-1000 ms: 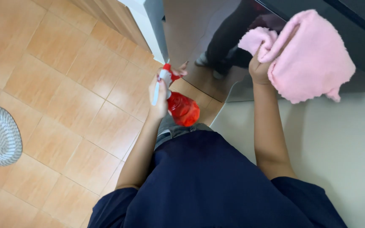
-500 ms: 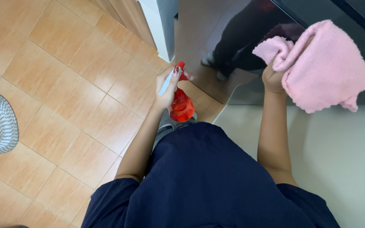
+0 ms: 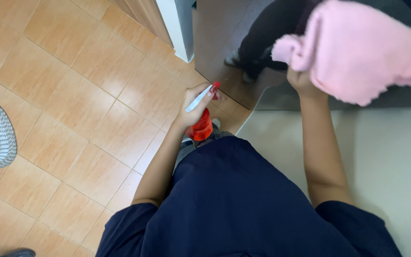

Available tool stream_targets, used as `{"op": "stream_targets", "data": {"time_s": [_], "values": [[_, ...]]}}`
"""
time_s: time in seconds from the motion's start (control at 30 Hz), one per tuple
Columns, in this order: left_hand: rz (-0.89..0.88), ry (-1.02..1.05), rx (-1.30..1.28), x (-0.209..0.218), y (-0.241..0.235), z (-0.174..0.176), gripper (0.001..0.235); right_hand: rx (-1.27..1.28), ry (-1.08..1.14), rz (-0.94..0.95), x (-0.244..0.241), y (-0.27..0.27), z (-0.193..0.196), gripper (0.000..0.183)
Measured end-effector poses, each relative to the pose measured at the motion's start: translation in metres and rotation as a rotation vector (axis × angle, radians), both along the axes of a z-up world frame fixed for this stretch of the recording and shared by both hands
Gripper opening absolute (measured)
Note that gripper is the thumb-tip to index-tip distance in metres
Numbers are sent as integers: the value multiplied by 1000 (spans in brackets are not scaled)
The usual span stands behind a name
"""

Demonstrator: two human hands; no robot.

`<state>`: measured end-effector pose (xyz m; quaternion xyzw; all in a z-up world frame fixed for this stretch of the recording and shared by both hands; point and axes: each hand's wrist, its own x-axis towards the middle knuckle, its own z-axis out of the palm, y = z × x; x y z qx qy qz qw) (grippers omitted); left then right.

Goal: The person cleans a white wire dish rack using a spray bottle and a pink cloth, then places it on top of a black refrigerator. They proceed to wipe the refrigerator's top surface and front door with the cloth and spray. The person also moves a blue can and a toothpaste box into the rack.

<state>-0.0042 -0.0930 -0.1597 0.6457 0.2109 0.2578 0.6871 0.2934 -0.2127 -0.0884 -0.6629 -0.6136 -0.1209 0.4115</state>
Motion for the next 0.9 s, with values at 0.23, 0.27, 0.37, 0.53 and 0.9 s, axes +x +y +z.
{"op": "stream_targets", "data": {"time_s": [0.23,0.27,0.37,0.53,0.9], "values": [[32,-233,-119,-31,-2,-18,45,-301,-381,-18,7,106,-36,20],[42,-264,-128,-37,-2,-18,48,-342,-436,-17,8,126,-46,20],[83,-269,-134,-43,-1,-16,53,-458,-602,-15,2,181,-73,20],[117,-303,-152,-55,7,-15,54,-648,-887,-25,-10,221,-113,21],[252,-228,-121,-81,26,-10,55,-926,-1365,156,25,118,-272,63]]}}
